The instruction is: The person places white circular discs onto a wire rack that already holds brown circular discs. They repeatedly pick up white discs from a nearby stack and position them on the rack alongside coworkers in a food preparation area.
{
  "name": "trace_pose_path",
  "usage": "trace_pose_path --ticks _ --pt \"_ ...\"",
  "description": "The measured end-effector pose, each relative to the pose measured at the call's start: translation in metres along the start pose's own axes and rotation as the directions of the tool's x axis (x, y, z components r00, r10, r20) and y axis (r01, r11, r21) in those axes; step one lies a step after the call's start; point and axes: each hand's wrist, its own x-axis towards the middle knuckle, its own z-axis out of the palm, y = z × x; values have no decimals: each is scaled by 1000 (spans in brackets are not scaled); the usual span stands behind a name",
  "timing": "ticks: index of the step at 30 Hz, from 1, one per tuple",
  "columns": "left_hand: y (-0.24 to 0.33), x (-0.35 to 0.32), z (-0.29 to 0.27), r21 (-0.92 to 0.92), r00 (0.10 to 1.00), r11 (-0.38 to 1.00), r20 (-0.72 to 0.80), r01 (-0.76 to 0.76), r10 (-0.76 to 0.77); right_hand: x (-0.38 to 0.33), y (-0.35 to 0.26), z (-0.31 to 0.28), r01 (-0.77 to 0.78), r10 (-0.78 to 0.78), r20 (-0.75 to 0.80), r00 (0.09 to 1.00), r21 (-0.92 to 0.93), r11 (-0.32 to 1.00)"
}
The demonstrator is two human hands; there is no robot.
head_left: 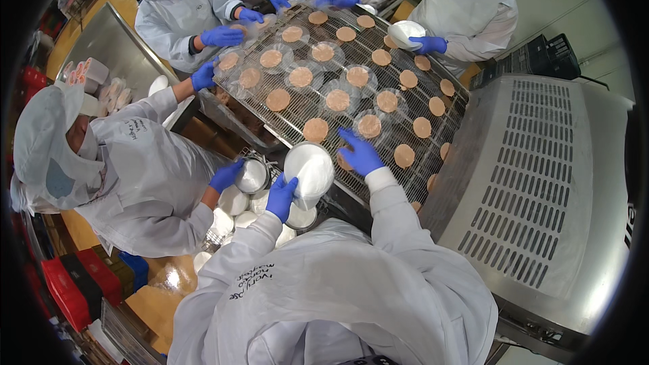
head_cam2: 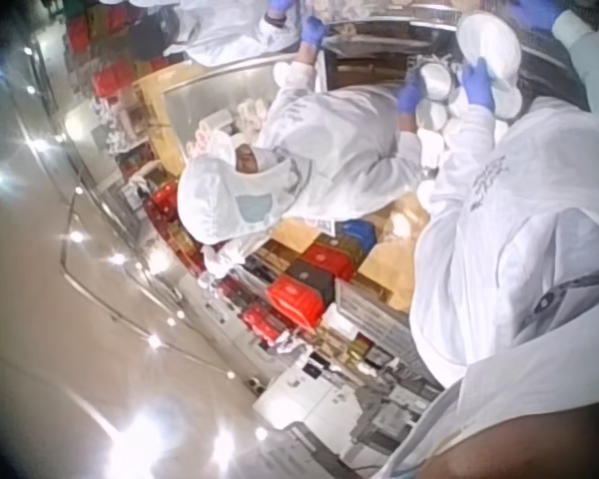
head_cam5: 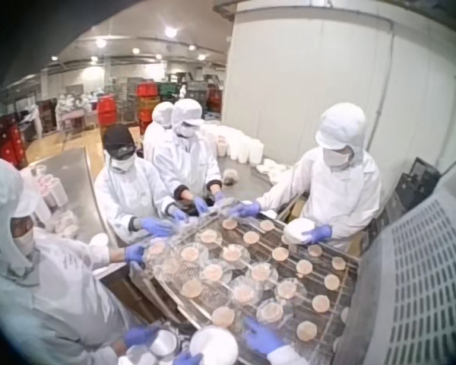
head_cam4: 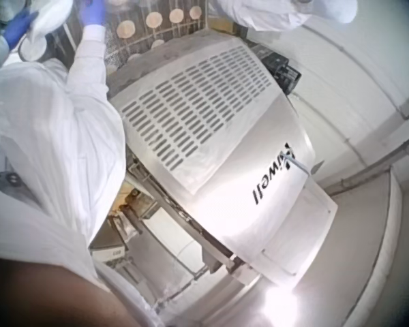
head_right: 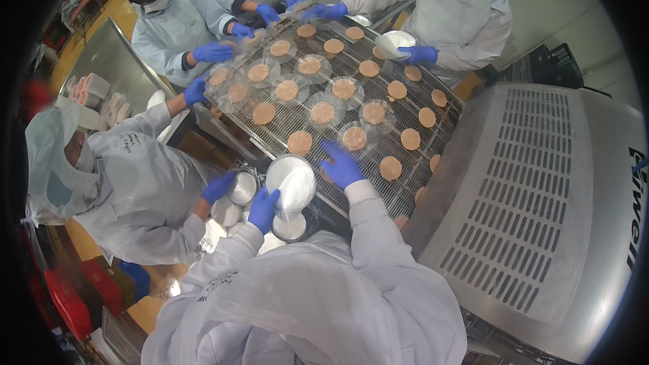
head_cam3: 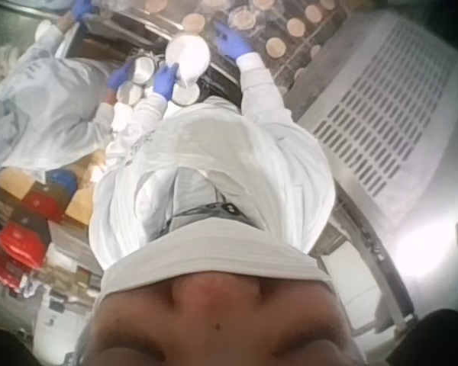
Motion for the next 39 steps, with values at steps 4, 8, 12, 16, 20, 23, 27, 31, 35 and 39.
trace_pose_path --ticks 4,8,12,16,20,23,27,31,35,39 --pt "17 -2 20 71 999 997 -46 11 -8 2 -45 32 -47 46 -36 998 -52 998" --pt "7 -2 19 96 996 995 -81 -12 20 9 -13 7 4 39 -116 992 347 938" --pt "12 -12 22 60 989 996 -134 66 -57 19 73 -99 -103 225 -451 863 280 954" --pt "-10 -13 14 82 993 995 -109 53 -43 14 73 -163 -238 20 -764 645 -176 955" --pt "-4 -8 19 85 996 993 -37 80 -77 38 174 -116 -341 -424 -644 637 -728 594" --pt "-8 -9 18 25 999 1000 -52 16 -15 19 95 -113 -349 258 -338 905 -246 904" --pt "1 -2 17 72 999 997 -42 30 -27 -4 55 -45 -237 144 -207 968 -555 798" --pt "10 -2 28 82 997 996 -60 -34 39 -3 -50 -6 56 -41 150 988 -97 994" --pt "-5 3 20 84 995 996 -93 -36 44 16 -11 43 78 -69 56 996 -161 984" --pt "-1 -10 4 35 991 999 -133 5 0 17 27 -36 242 -308 -162 938 -331 912"
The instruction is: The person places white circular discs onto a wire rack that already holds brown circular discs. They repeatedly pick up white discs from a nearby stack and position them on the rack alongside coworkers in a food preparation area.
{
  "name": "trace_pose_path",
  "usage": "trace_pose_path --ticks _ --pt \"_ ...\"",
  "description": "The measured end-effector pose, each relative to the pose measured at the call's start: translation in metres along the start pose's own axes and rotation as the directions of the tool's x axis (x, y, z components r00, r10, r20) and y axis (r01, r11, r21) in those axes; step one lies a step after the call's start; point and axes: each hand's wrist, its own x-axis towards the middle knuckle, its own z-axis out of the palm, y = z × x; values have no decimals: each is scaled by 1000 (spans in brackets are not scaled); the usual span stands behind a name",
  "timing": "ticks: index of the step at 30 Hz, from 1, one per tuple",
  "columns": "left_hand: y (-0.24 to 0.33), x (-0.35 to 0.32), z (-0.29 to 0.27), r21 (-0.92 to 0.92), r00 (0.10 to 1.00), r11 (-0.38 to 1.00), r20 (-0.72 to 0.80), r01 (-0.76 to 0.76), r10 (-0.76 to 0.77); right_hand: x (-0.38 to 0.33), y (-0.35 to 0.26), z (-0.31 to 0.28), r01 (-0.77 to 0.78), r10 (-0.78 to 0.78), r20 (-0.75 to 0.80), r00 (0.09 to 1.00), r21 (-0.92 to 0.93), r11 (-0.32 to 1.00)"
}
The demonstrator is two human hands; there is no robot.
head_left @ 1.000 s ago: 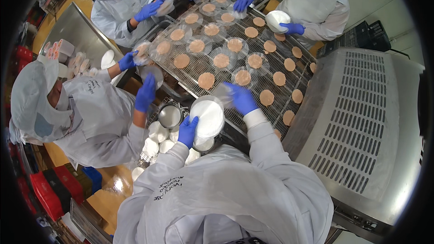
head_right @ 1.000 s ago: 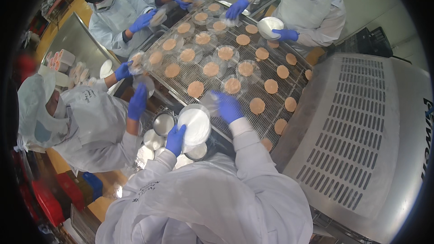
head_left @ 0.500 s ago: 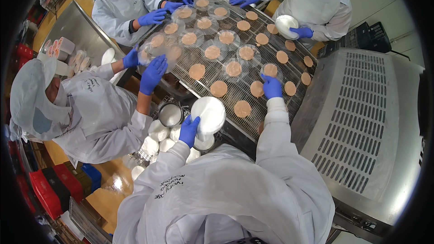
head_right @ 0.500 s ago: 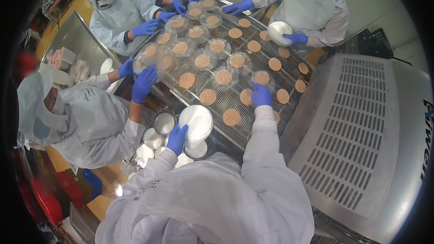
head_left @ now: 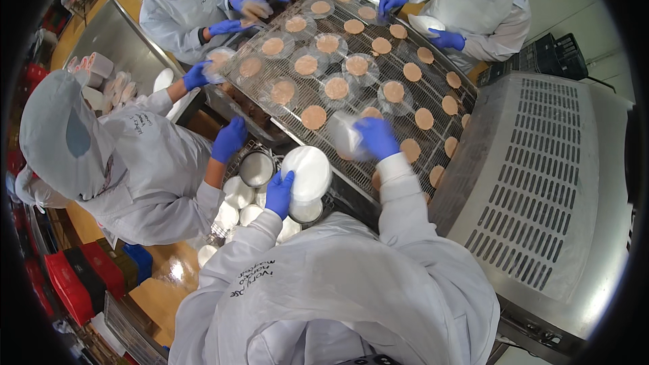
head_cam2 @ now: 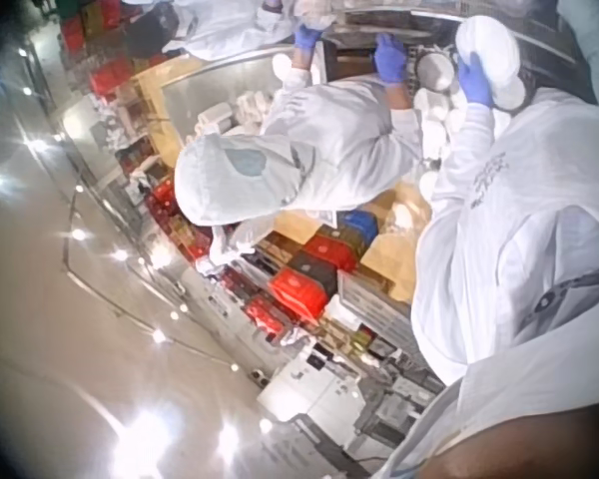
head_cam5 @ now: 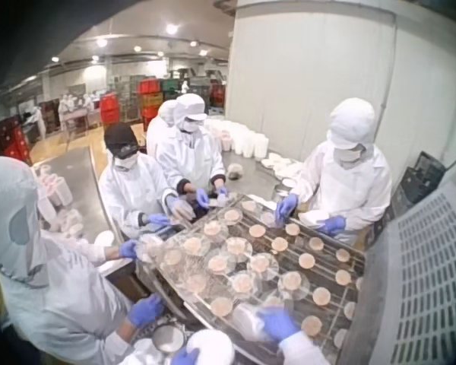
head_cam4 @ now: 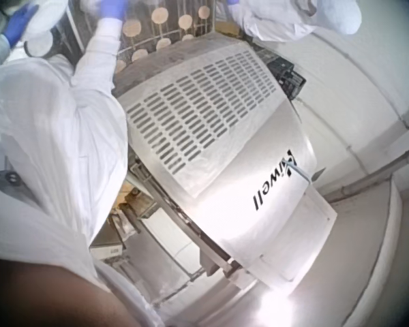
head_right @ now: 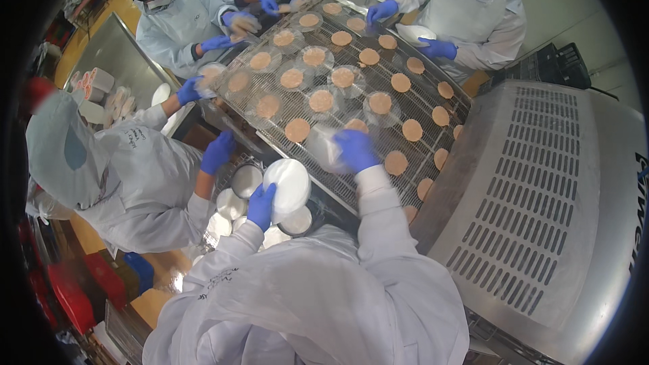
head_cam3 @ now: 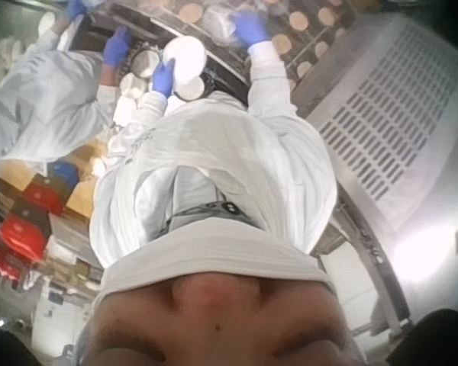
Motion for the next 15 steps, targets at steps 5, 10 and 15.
trace_pose_path --ticks 5,10,15 --pt "-12 -12 -29 13 999 1000 -46 14 -13 -4 74 -97 -611 568 -472 674 76 788" --pt "-9 -10 -18 47 999 998 19 46 -47 -25 168 -21 -528 332 -460 823 -405 747" --pt "-9 -6 -5 2 998 998 30 58 -58 -31 60 -29 -528 507 -153 848 -314 789"
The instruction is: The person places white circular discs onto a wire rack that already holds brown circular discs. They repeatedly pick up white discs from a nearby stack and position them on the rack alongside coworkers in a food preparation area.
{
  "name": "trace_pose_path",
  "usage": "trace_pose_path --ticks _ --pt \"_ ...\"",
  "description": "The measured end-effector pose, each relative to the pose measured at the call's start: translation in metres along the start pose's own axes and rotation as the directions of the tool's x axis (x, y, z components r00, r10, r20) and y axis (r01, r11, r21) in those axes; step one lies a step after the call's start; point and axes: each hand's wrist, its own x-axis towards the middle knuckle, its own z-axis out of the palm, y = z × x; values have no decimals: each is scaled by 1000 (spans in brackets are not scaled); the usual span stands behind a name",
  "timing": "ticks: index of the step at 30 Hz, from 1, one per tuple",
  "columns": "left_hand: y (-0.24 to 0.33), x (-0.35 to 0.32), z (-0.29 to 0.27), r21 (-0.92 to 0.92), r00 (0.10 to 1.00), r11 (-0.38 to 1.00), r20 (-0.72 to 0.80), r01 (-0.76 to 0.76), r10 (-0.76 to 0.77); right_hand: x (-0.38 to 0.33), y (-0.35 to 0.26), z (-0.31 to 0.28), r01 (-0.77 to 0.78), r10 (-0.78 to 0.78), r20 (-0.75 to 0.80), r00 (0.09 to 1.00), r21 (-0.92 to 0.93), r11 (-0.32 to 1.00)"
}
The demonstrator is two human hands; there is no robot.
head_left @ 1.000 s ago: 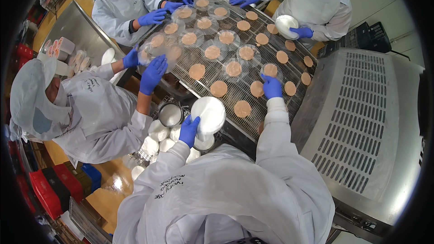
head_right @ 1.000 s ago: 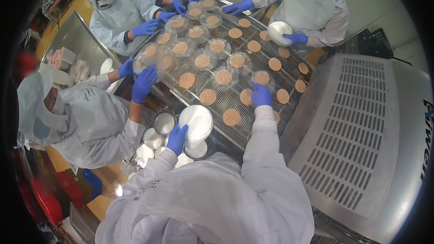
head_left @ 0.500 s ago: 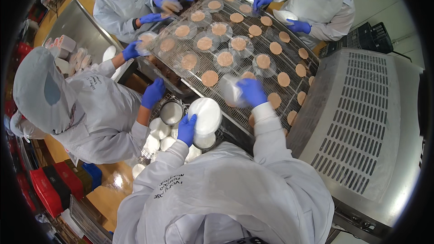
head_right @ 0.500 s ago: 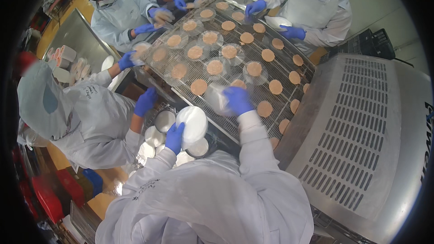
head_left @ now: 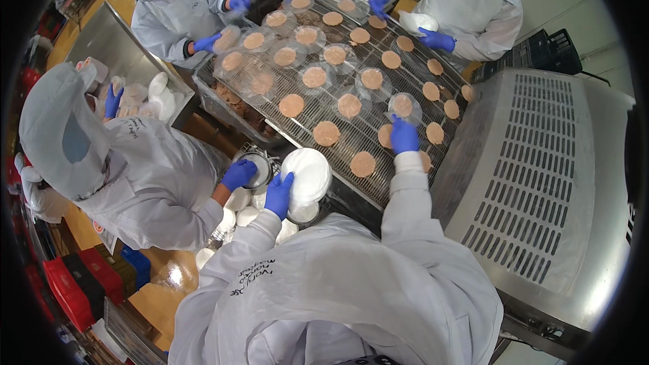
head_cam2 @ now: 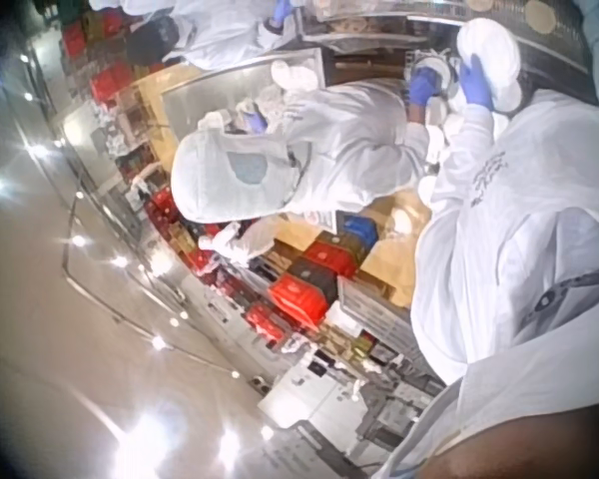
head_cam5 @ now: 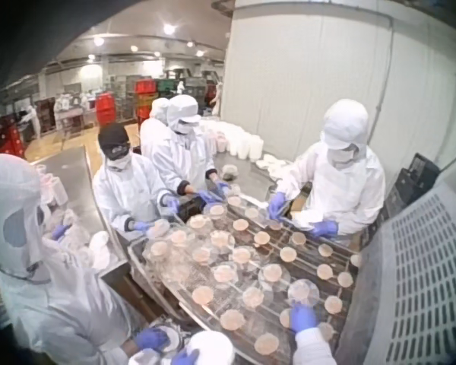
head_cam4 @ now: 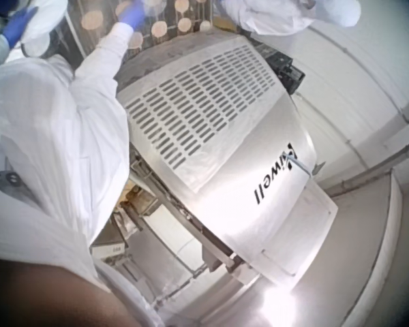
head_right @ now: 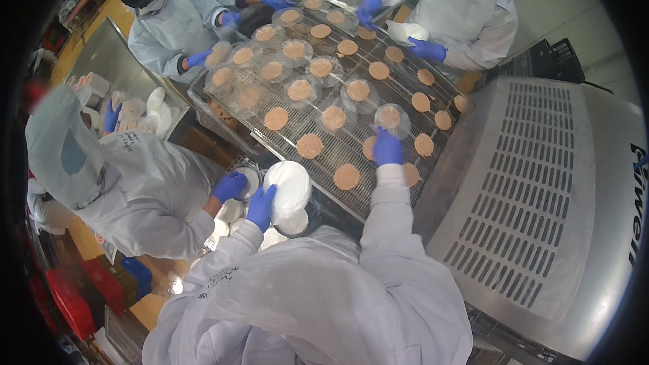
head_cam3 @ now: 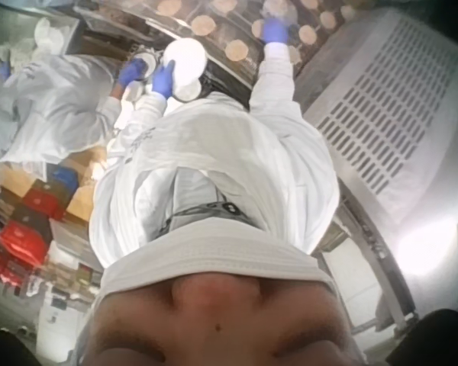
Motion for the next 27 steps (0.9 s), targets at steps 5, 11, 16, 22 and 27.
trace_pose_path --ticks 5,11,16,22,27 --pt "-7 13 2 26 999 999 26 -33 33 -26 -8 13 211 -231 45 972 270 939" --pt "-12 19 1 31 999 999 3 -32 32 43 111 -3 -223 166 -311 936 -159 962" --pt "0 6 6 35 1000 999 -2 -4 4 97 13 -9 67 -25 -123 992 352 934" --pt "-4 16 2 22 1000 1000 8 -3 3 105 -15 53 260 -204 -302 931 159 952" --pt "-13 13 -7 30 998 999 -61 -13 15 26 -39 -27 -25 27 -5 1000 181 983"
